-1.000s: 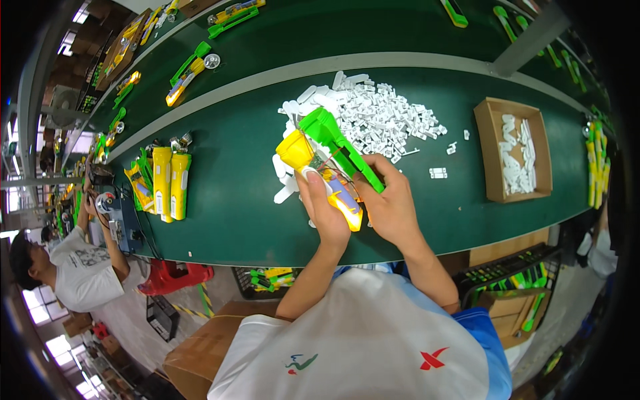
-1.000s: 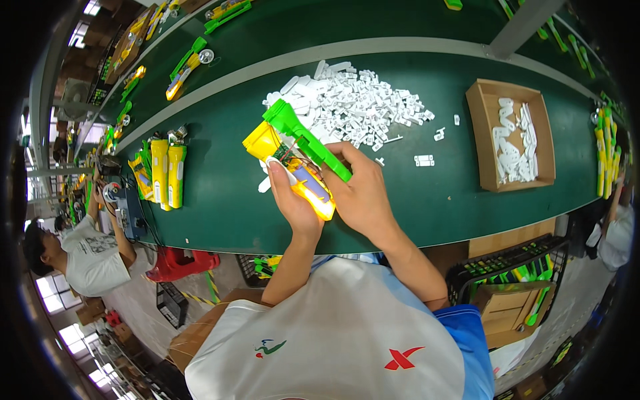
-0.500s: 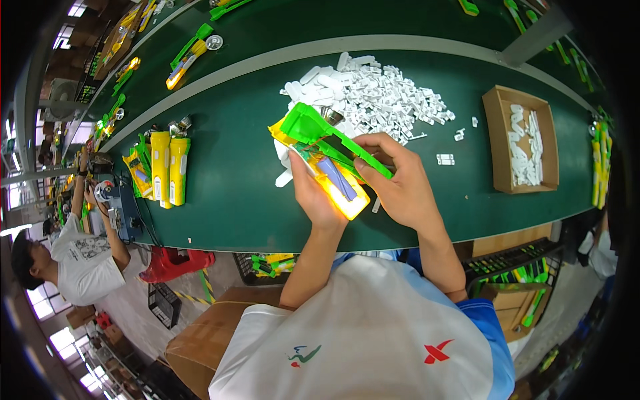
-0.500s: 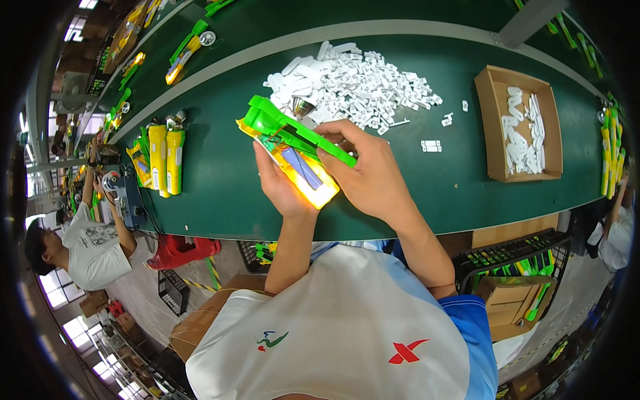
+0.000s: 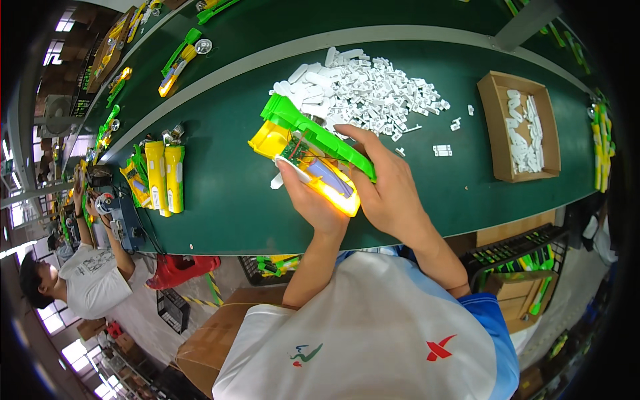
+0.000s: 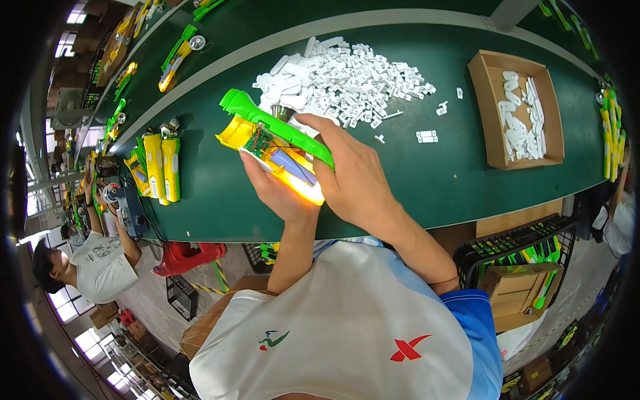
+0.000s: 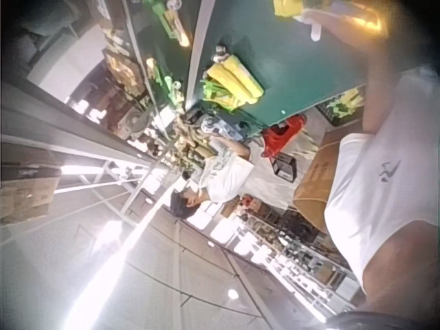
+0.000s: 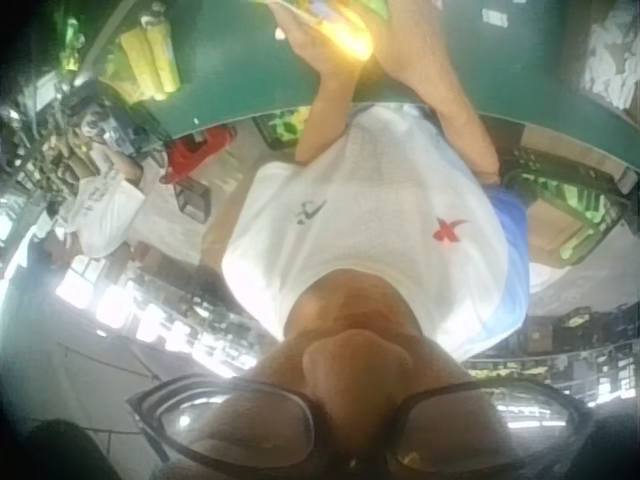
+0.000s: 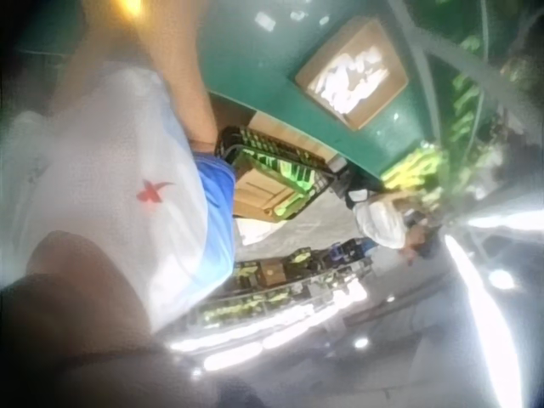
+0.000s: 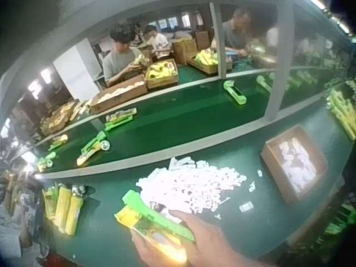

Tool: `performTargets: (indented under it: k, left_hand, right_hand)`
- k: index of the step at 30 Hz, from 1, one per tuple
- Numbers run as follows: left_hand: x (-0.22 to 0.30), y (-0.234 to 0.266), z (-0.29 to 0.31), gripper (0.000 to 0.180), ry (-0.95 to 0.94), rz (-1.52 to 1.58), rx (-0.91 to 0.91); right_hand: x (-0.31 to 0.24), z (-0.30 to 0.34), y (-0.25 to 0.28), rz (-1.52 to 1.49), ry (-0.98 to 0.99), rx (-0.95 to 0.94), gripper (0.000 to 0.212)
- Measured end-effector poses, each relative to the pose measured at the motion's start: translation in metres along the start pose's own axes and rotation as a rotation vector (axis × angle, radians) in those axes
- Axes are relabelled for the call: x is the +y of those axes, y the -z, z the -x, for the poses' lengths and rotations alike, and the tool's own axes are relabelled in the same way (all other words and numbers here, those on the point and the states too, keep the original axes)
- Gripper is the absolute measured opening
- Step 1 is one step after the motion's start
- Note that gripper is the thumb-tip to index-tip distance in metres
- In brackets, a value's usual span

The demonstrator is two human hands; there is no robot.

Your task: The person assembles flashlights by picking up flashlight bodies and plastic switches, attaching the switches to the bodies, snapping the casings together by hand, and placing the assembled flashlights onto the conveyor belt.

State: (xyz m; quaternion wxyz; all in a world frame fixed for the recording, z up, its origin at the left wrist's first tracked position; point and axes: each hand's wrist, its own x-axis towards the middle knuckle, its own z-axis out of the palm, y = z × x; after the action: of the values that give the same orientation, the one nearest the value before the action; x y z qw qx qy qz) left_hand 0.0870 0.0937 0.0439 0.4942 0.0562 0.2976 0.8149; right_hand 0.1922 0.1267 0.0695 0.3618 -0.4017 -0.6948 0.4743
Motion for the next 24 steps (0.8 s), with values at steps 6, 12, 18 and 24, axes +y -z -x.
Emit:
performTargets:
  k: [6, 12, 18, 24]
  left_hand:
    - [-0.006, 0.013, -0.002, 0.054, -0.107, -0.029, -0.004]
    - [-0.009, 0.014, -0.006, 0.052, -0.24, -0.164, 0.093]
    - [-0.007, 0.009, -0.003, 0.043, -0.423, -0.427, 0.098]
    - [0.016, -0.003, -0.008, 0.047, -0.099, -0.11, -0.126]
  right_hand:
    - [0.003, 0.0, -0.009, 0.057, 0.115, 0.019, 0.05]
    - [-0.001, -0.003, -0.015, -0.034, 0.19, -0.04, 0.045]
    - [0.01, 0.0, -0.031, -0.031, 0.258, -0.024, 0.042]
    - [0.027, 0.006, -0.032, -0.13, 0.208, 0.069, 0.044]
